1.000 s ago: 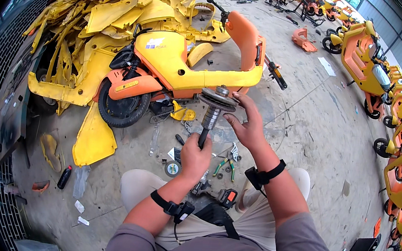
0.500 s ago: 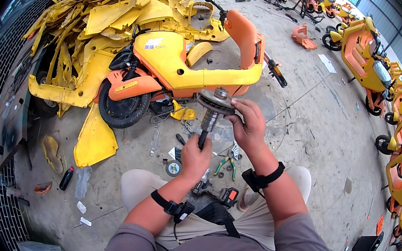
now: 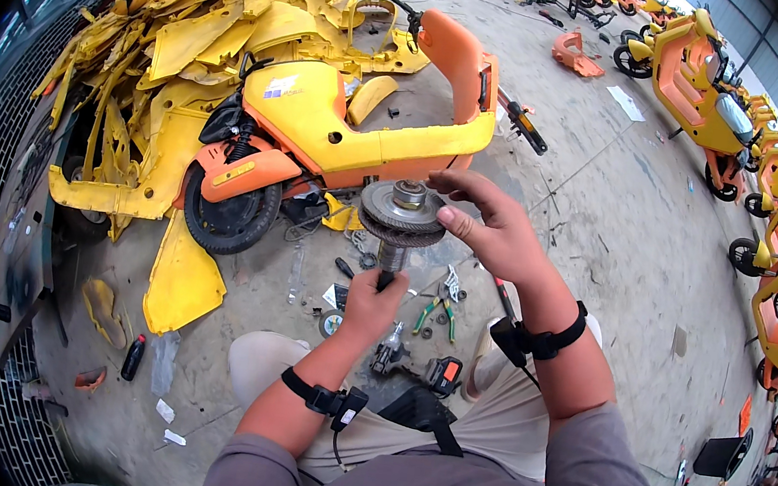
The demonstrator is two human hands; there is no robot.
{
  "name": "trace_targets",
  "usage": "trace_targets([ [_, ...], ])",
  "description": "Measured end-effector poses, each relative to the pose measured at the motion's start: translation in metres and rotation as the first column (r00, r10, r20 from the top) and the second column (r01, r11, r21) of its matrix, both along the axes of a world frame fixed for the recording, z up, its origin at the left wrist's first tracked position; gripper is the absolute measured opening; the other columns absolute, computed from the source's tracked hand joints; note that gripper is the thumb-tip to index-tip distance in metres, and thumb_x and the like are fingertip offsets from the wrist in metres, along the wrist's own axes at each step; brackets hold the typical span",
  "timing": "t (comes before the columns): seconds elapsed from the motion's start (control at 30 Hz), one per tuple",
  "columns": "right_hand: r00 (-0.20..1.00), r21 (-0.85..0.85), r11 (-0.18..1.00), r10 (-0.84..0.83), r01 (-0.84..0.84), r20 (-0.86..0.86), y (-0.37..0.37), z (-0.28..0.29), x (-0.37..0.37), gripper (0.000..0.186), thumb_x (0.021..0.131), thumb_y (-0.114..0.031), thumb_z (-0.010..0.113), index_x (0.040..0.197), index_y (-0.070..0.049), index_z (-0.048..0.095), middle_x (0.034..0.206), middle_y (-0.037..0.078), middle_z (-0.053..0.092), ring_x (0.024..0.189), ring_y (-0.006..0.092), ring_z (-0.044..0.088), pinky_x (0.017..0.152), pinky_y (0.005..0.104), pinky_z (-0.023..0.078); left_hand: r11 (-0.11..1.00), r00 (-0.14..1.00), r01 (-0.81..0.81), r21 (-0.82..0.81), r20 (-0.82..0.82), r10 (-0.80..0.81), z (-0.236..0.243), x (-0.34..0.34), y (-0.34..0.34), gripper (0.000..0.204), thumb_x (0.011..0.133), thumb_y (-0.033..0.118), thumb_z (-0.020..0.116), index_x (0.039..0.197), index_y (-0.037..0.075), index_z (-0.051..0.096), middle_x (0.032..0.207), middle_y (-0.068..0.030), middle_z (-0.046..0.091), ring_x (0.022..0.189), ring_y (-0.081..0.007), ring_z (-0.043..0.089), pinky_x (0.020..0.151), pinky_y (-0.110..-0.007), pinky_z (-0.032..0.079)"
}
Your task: The person places a sprocket and a chain onto a metal shaft, fits a round metal component over them, and uses an impact driver to tighten the assembly.
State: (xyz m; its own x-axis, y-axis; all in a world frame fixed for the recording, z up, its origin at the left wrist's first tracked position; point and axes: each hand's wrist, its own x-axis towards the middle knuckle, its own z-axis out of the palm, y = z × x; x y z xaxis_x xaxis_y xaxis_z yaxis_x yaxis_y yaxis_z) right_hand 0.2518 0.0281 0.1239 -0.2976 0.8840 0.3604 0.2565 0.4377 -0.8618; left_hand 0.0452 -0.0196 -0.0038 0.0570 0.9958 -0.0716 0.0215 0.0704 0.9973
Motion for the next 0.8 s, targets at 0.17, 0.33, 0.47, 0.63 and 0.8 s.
trace_targets([
  [0.17, 0.995, -0.105, 0.991, 0.087, -0.081, 0.046, 0.001, 0.022, 0.004, 0.043, 0.100, -0.027, 0.072, 0.134, -0.002, 0.066, 0.121, 0.010, 0.073, 0.115, 0.0186, 0.066, 0.099, 0.0355, 0.052, 0.968, 0.964, 0.195, -0.161, 0.213, -0.159, -0.007, -0.002, 0.000, 0.037, 0.098, 0.020, 0.069, 0.067, 0.007, 0.055, 0.059, 0.0059, 0.049, 0.053, -0.0052, 0.041, 0.048, -0.030, 0.030],
  [0.33, 0.995, -0.167, 0.983, 0.081, -0.070, 0.062, 0.000, 0.030, 0.000, 0.039, 0.099, -0.021, 0.073, 0.132, -0.001, 0.067, 0.114, 0.006, 0.075, 0.104, 0.0141, 0.068, 0.092, 0.0322, 0.054, 0.828, 0.749, 0.550, -0.111, 0.503, -0.431, 0.020, -0.010, -0.002, 0.042, 0.100, 0.013, 0.058, 0.061, 0.012, 0.042, 0.049, -0.0004, 0.041, 0.038, -0.0107, 0.037, 0.038, -0.028, 0.031],
  [0.47, 0.992, -0.253, 0.961, 0.090, -0.108, -0.084, -0.003, 0.034, -0.006, 0.036, 0.098, -0.017, 0.075, 0.129, -0.001, 0.068, 0.112, 0.005, 0.075, 0.100, 0.0114, 0.068, 0.089, 0.0303, 0.055, 0.622, 0.469, 0.781, -0.050, 0.706, -0.531, 0.020, -0.021, -0.002, 0.046, 0.099, 0.017, 0.057, 0.057, 0.012, 0.039, 0.047, -0.0015, 0.039, 0.037, -0.0104, 0.035, 0.038, -0.026, 0.028],
  [0.63, 0.960, -0.329, 0.933, 0.052, -0.145, -0.275, -0.004, 0.029, -0.009, 0.031, 0.094, -0.019, 0.080, 0.117, -0.001, 0.069, 0.104, 0.002, 0.072, 0.095, 0.0085, 0.065, 0.083, 0.0275, 0.055, 0.532, 0.341, 0.847, 0.003, 0.765, -0.547, 0.022, -0.023, -0.004, 0.046, 0.097, 0.017, 0.058, 0.055, 0.011, 0.038, 0.047, -0.0018, 0.039, 0.037, -0.0092, 0.033, 0.037, -0.026, 0.027],
  [0.8, 0.972, -0.347, 0.932, 0.024, -0.106, -0.234, -0.001, 0.029, -0.009, 0.029, 0.093, -0.017, 0.081, 0.113, -0.002, 0.068, 0.108, 0.001, 0.069, 0.100, 0.0095, 0.065, 0.087, 0.0287, 0.055, 0.516, 0.337, 0.856, 0.000, 0.756, -0.560, 0.022, -0.024, -0.007, 0.045, 0.095, 0.016, 0.058, 0.055, 0.010, 0.038, 0.046, -0.0026, 0.039, 0.036, -0.0100, 0.034, 0.035, -0.025, 0.027],
])
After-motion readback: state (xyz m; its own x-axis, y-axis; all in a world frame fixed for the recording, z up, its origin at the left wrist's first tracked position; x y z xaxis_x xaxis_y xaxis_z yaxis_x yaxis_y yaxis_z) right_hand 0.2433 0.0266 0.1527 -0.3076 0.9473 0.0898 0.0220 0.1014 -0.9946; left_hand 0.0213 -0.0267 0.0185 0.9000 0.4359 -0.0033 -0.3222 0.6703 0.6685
